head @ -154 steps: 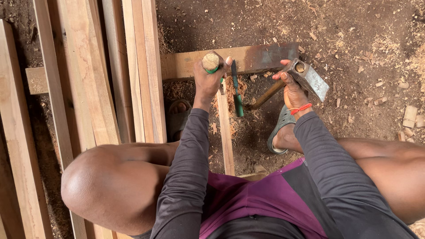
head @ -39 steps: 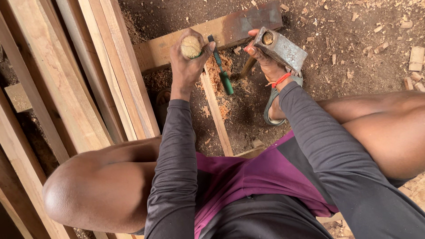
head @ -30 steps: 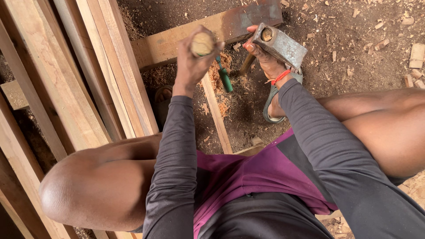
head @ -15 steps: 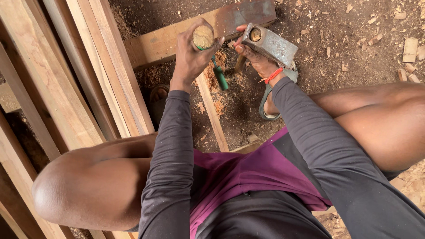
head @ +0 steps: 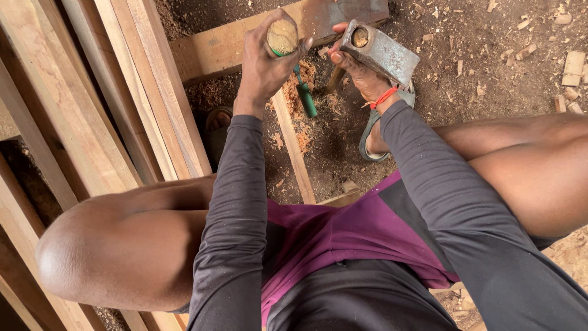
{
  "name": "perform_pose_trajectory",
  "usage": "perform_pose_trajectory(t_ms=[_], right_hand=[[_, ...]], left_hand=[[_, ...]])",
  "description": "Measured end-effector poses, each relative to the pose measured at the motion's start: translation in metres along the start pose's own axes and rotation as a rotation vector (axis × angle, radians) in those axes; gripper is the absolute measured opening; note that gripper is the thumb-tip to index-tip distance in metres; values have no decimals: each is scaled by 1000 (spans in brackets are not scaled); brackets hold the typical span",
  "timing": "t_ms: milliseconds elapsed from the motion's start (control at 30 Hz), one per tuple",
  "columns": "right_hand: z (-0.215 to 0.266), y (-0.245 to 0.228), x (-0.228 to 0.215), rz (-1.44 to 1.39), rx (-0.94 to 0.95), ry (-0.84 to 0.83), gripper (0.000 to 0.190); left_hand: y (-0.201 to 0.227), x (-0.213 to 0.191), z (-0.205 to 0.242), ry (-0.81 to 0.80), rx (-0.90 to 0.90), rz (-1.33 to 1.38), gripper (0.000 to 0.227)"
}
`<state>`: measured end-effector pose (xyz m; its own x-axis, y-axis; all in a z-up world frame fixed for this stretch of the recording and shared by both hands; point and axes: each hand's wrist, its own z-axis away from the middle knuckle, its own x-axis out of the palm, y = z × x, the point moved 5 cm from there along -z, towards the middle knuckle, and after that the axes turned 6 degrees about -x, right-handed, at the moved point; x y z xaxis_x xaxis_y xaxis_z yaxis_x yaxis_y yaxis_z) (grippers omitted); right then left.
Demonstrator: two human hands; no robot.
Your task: The person chisels a hole into a wooden beam using a hammer and a chisel while sitting on the floor.
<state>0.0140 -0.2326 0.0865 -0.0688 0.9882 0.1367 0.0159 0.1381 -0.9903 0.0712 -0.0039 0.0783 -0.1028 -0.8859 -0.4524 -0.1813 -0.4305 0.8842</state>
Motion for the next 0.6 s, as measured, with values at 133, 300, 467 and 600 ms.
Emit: perform_pose_trajectory(t_ms=[133, 300, 467, 600], right_hand=[[0, 0, 0, 2, -3, -5, 76], [-1, 1, 2, 27, -34, -25, 74], [-13, 1, 0, 875, -76, -149, 57], [-18, -65, 34, 1285, -600, -196, 62]], left_hand=[[2, -2, 2, 31, 46, -4, 72], [-1, -1, 2, 5, -3, 18, 73], [-5, 9, -6, -186, -16, 144, 67], [10, 2, 8, 77, 429, -231, 72]])
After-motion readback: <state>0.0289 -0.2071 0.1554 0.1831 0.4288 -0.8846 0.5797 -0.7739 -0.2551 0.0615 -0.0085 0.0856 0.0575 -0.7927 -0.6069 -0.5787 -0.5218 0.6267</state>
